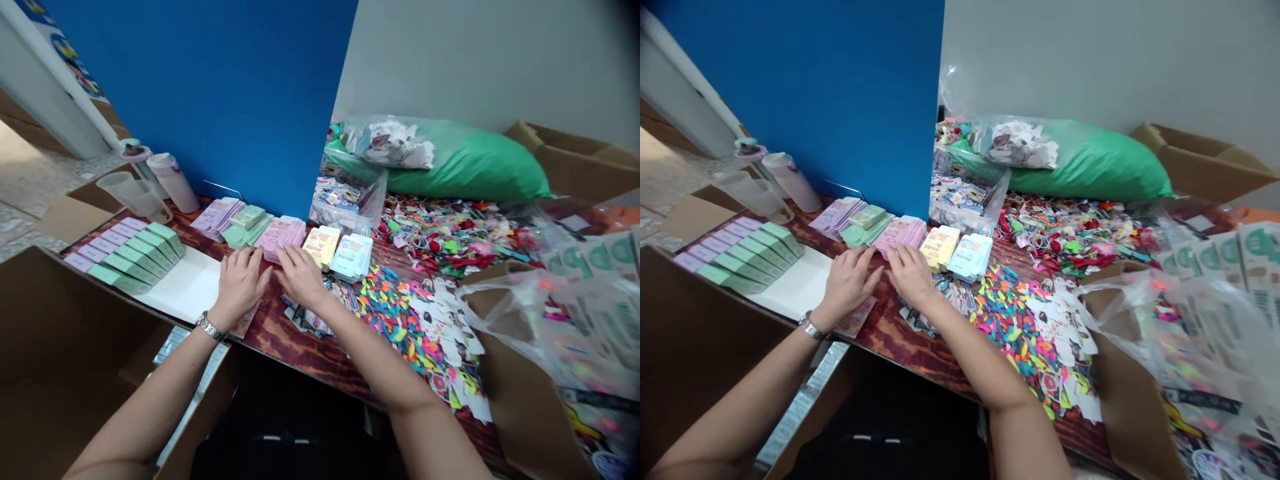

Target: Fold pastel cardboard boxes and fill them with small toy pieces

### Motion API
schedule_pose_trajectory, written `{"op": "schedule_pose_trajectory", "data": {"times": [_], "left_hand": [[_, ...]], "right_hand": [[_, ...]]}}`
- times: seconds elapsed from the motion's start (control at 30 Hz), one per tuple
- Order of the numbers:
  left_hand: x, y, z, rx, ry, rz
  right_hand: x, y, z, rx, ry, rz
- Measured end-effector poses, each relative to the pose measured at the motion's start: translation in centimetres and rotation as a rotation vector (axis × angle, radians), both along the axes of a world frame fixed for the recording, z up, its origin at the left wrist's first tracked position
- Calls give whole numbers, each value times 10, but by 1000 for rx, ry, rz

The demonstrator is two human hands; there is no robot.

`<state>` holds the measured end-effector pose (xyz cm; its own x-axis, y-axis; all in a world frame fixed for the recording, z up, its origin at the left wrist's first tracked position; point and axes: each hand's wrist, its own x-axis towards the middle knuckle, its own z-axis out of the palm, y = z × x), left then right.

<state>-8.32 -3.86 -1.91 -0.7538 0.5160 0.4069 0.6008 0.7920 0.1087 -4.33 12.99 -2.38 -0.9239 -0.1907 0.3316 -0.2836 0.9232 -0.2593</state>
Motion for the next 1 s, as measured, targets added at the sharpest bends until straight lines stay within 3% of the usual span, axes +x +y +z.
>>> {"op": "schedule_pose_trajectory", "data": {"times": [0.13, 0.27, 0.4, 0.6, 0.7, 0.77, 0.83, 0.9, 1.0], "left_hand": [[12, -11, -11, 62, -16, 13], [20, -23, -21, 95, -50, -4], [19, -25, -22, 169, -95, -42], [12, -12, -13, 363, -231, -56], [8, -7, -7, 571, -416, 4], [8, -4, -1, 810, -609, 59], [12, 1, 6, 1103, -862, 82], [18, 6, 15, 1332, -1118, 34], [29, 17, 25, 1430, -1316, -53]], "right_hand": [[-71, -12, -7, 141, -232, -70], [-87, -11, -18, 219, -302, -122], [-69, -3, -17, 272, -241, -123], [-55, 0, -2, 348, -186, -112], [-46, 3, 7, 363, -183, -113], [-32, 7, 13, 354, -97, -102], [-11, 12, 16, 348, 115, -21], [13, 14, 15, 345, 372, 147], [46, 12, 6, 326, 591, 412]]}}
